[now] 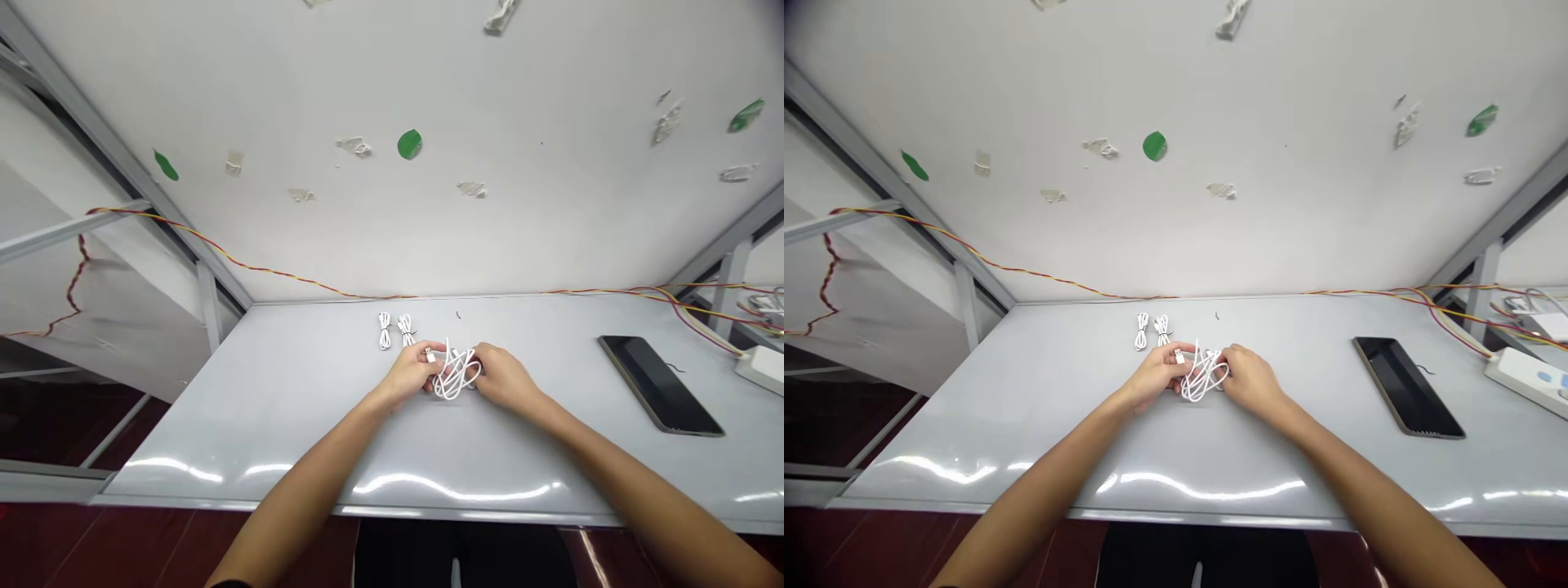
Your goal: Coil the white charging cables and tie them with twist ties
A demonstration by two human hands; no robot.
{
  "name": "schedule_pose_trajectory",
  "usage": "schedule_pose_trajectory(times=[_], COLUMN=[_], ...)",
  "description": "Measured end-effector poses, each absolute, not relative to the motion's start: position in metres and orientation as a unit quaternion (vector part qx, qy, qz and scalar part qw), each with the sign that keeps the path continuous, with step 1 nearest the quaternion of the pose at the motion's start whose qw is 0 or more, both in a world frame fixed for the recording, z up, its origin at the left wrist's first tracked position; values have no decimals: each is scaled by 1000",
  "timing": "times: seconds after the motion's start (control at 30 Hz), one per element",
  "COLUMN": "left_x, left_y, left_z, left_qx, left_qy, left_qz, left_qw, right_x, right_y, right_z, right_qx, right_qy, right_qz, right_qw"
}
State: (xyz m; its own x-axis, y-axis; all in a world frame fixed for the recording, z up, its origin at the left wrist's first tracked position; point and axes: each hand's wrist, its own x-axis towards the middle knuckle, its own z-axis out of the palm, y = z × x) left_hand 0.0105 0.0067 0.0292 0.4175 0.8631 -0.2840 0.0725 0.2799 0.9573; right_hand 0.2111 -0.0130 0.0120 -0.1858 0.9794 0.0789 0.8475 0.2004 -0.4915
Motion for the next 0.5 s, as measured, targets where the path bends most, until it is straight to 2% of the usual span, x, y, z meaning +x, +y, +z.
schedule_pose_trajectory(times=[0.1, 0.17, 0.3, 0.37, 0.5], left_x=[9, 6, -1, -3, -2], left_y=[7, 8, 12, 13, 12], left_z=[31, 31, 31, 33, 38], left_qx=[536, 565, 671, 688, 669], left_qy=[445, 457, 490, 494, 490], left_qz=[275, 285, 357, 385, 451], left_qw=[663, 625, 426, 365, 330], right_x=[214, 219, 229, 232, 231], right_y=[-11, -7, -1, 0, -3], right_z=[14, 18, 31, 35, 36], right_qx=[-605, -608, -591, -564, -540], right_qy=[-745, -716, -595, -555, -548], right_qz=[186, 221, 331, 374, 404], right_qw=[209, 263, 433, 484, 495])
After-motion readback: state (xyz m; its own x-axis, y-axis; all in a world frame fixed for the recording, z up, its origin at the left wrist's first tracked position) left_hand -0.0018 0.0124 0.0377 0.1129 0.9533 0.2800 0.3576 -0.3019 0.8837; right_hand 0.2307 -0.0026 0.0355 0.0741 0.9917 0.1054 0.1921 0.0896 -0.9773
